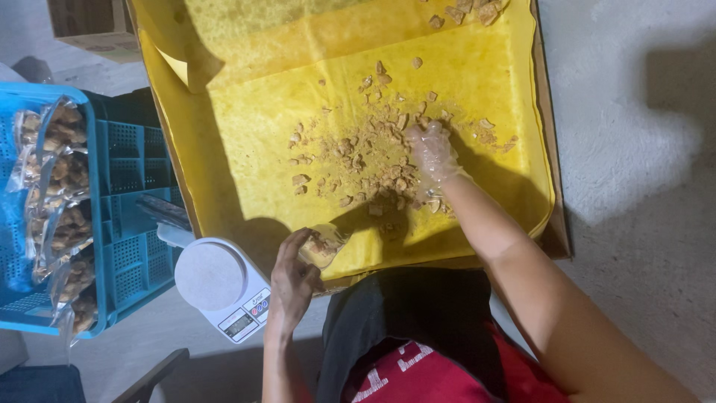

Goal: The person scoops snack pieces from a yellow tray into clear plastic bags, weighs each bag on a digital scale, and places the filled bags into a blue crate. The process is repeated multiple times throughout the clip.

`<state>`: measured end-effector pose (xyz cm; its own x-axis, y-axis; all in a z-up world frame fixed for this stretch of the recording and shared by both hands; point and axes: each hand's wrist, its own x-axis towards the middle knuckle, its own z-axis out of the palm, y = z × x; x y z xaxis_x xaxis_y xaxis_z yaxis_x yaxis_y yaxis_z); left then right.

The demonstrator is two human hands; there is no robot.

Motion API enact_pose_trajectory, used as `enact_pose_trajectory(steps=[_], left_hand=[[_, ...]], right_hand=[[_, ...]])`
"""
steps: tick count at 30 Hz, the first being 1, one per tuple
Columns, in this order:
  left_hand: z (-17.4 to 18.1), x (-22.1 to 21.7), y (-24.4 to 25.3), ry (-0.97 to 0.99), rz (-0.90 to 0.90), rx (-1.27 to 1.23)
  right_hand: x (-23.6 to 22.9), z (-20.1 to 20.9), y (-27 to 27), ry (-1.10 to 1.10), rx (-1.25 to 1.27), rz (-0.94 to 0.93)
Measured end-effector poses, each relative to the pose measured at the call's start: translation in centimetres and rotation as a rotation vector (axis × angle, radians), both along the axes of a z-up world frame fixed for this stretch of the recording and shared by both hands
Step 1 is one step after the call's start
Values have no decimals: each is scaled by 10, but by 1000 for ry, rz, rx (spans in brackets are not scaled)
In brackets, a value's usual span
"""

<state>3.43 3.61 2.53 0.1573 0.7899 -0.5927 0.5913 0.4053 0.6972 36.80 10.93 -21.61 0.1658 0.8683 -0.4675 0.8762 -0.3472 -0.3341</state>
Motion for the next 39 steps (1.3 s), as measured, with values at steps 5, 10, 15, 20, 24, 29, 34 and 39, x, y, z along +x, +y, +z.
enact_pose_trajectory(steps=[5,10,15,20,24,29,34,39], left_hand=[[2,0,1,3,-12,-7],[14,2,0,-23,-89,68],[-4,26,13,-228,-49,72],[-50,45,19,-329,31,155],[-63,45,6,-390,118,106],[-60,52,4,-504,162,203],[-48,35,-11,-325,149,209],[-22,12,-29,-109,-141,516]], right_hand=[[4,-2,-16,91,21,-34],[13,52,-44,691,66,-268],[-28,157,-58,1585,66,-279],[-90,235,-44,1038,252,318],[-83,256,-49,730,403,538],[-81,234,-51,997,195,323],[-47,199,-63,1332,394,73],[29,141,-65,1476,414,-261]])
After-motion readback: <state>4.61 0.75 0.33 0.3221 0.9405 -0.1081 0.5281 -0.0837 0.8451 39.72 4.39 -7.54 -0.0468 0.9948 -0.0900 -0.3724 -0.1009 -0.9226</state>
